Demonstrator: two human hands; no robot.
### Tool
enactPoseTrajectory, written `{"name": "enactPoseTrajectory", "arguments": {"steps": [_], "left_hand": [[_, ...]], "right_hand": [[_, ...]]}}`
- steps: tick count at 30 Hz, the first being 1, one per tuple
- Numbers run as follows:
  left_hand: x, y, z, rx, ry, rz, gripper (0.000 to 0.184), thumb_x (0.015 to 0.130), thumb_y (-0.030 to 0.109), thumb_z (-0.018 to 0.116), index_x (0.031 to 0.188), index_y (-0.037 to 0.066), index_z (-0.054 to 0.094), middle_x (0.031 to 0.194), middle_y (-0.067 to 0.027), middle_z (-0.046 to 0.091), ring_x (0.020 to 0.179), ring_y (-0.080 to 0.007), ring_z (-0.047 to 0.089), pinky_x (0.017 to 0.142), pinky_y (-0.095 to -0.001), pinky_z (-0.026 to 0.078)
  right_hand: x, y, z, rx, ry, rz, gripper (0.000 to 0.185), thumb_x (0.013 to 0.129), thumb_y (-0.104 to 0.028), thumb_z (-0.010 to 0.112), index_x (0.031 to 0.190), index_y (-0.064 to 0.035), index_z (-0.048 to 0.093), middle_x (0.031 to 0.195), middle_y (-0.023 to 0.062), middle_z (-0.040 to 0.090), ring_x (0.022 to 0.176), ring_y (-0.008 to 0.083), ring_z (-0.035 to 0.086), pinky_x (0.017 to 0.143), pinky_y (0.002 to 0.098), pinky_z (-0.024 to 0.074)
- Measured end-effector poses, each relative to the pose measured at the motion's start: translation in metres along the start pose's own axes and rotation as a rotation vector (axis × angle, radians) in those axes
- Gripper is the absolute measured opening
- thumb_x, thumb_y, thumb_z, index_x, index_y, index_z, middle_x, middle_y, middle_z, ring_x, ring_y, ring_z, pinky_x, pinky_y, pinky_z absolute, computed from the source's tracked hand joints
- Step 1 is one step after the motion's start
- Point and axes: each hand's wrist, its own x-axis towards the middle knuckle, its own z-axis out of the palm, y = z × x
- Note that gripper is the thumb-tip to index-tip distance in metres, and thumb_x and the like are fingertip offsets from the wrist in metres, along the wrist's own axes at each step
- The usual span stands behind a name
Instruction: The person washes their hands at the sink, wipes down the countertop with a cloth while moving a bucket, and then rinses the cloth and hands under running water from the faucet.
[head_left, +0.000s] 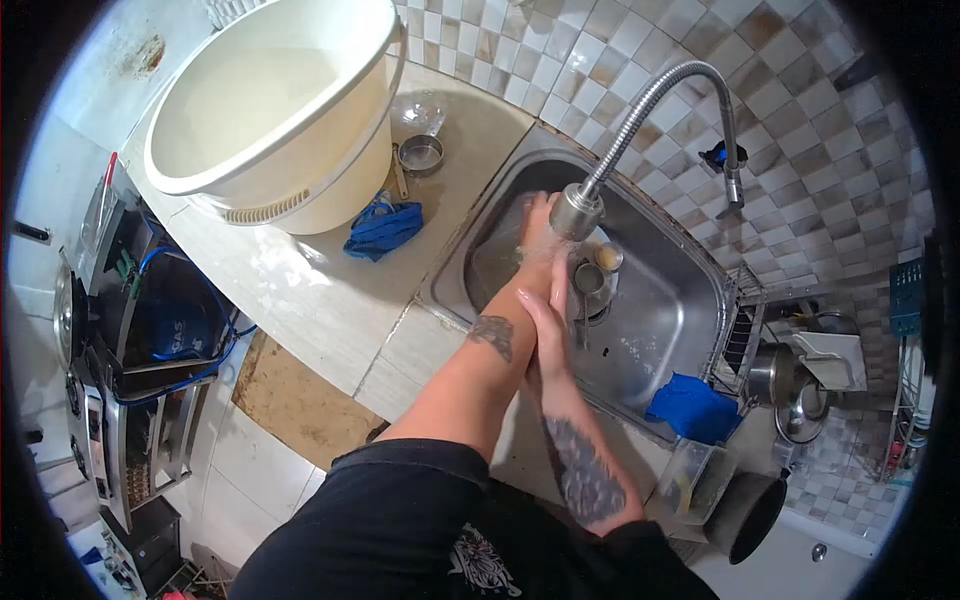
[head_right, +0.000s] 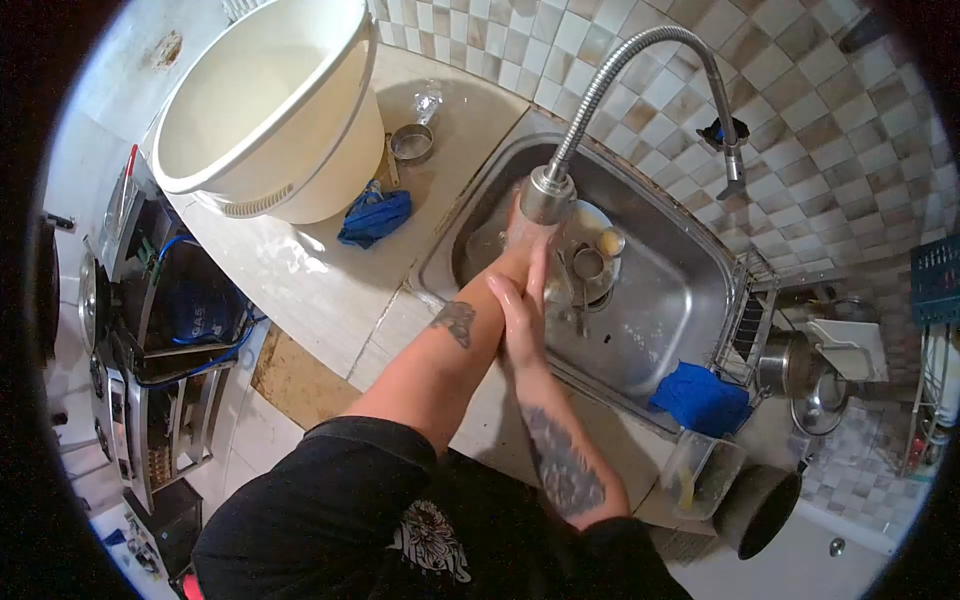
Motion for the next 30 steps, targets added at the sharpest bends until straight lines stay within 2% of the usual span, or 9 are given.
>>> {"name": "enactPoseTrajectory", "arguments": {"steps": [3,4,8,12,14,17,22,27,30], "left_hand": [[-0.013,-0.001,0.007,-0.311,0.199,-0.332,0.024,0.08,0.022,0.069,0.099,0.008,0.064,0.098,-0.0147,0.062,0.094,-0.0308,0.062,0.085,-0.0378,0.048],[-0.024,0.072,-0.011,0.355,0.178,-0.157,0.022,0.086,0.02,0.065,0.104,0.007,0.064,0.101,-0.0145,0.064,0.094,-0.0291,0.062,0.086,-0.0363,0.047],[-0.055,0.081,-0.025,0.065,0.232,-0.112,0.027,0.09,0.02,0.06,0.111,0.004,0.062,0.107,-0.0165,0.065,0.1,-0.0321,0.062,0.089,-0.0376,0.047],[-0.064,0.087,-0.043,0.808,0.117,0.337,0.049,0.097,0.031,0.04,0.137,0.002,0.046,0.139,-0.0227,0.046,0.129,-0.0406,0.041,0.11,-0.0413,0.029],[-0.02,0.106,-0.067,0.336,-0.1,-0.251,0.055,0.097,0.023,0.042,0.146,-0.001,0.033,0.148,-0.0272,0.036,0.141,-0.0429,0.027,0.118,-0.0428,0.018],[-0.065,0.099,-0.036,0.285,-0.09,0.119,0.053,0.098,0.024,0.042,0.143,-0.003,0.036,0.145,-0.0292,0.038,0.14,-0.0426,0.029,0.118,-0.0428,0.019],[-0.005,0.096,-0.029,0.345,0.103,-0.217,0.049,0.098,0.024,0.052,0.137,-0.004,0.041,0.136,-0.0293,0.047,0.125,-0.0453,0.047,0.105,-0.0454,0.037],[0.001,0.013,0.016,-0.898,0.27,-0.282,0.019,0.097,0.02,0.049,0.103,0.007,0.06,0.099,-0.0074,0.06,0.096,-0.02,0.055,0.087,-0.0339,0.045],[-0.048,0.091,0.011,0.542,0.229,-0.34,0.047,0.087,0.007,0.051,0.133,0.0,0.047,0.134,-0.021,0.049,0.125,-0.0335,0.048,0.108,-0.0415,0.032]], "right_hand": [[0.061,0.004,-0.026,-0.06,0.093,0.095,0.067,0.089,-0.023,0.061,0.147,-0.0075,0.033,0.15,0.0122,0.033,0.129,0.0262,0.045,0.106,0.04,0.0418],[0.077,0.007,-0.035,-0.052,0.091,0.097,0.067,0.089,-0.023,0.061,0.147,-0.0075,0.033,0.15,0.0122,0.033,0.129,0.0262,0.045,0.106,0.04,0.0418],[0.093,0.02,-0.039,0.151,-0.071,0.283,0.053,0.091,-0.025,0.058,0.139,-0.0056,0.045,0.138,0.012,0.048,0.123,0.0253,0.05,0.1,0.0399,0.0464],[0.085,0.028,-0.021,0.346,0.072,0.214,0.049,0.093,-0.026,0.056,0.136,-0.0055,0.048,0.132,0.0112,0.055,0.122,0.025,0.051,0.102,0.0384,0.0445],[0.086,0.029,-0.024,0.386,0.118,0.189,0.048,0.093,-0.027,0.056,0.136,-0.0055,0.049,0.13,0.011,0.056,0.121,0.0249,0.052,0.103,0.0381,0.044],[0.086,0.024,-0.047,0.414,-0.089,0.129,0.054,0.096,-0.046,0.048,0.133,-0.0069,0.051,0.126,0.0078,0.057,0.118,0.0236,0.053,0.099,0.0351,0.043],[0.028,0.009,0.011,0.257,0.131,-0.002,0.051,0.1,-0.028,0.048,0.143,-0.0029,0.039,0.134,0.0107,0.055,0.123,0.0249,0.052,0.108,0.0376,0.0371],[0.073,0.033,-0.022,0.103,-0.078,0.111,0.051,0.102,-0.032,0.045,0.142,-0.0025,0.042,0.14,0.0112,0.051,0.129,0.0271,0.047,0.111,0.0396,0.0329],[0.045,0.029,-0.024,0.212,-0.221,0.247,0.05,0.102,-0.033,0.045,0.141,-0.0025,0.043,0.14,0.0114,0.051,0.129,0.0272,0.047,0.111,0.04,0.0331]]}}
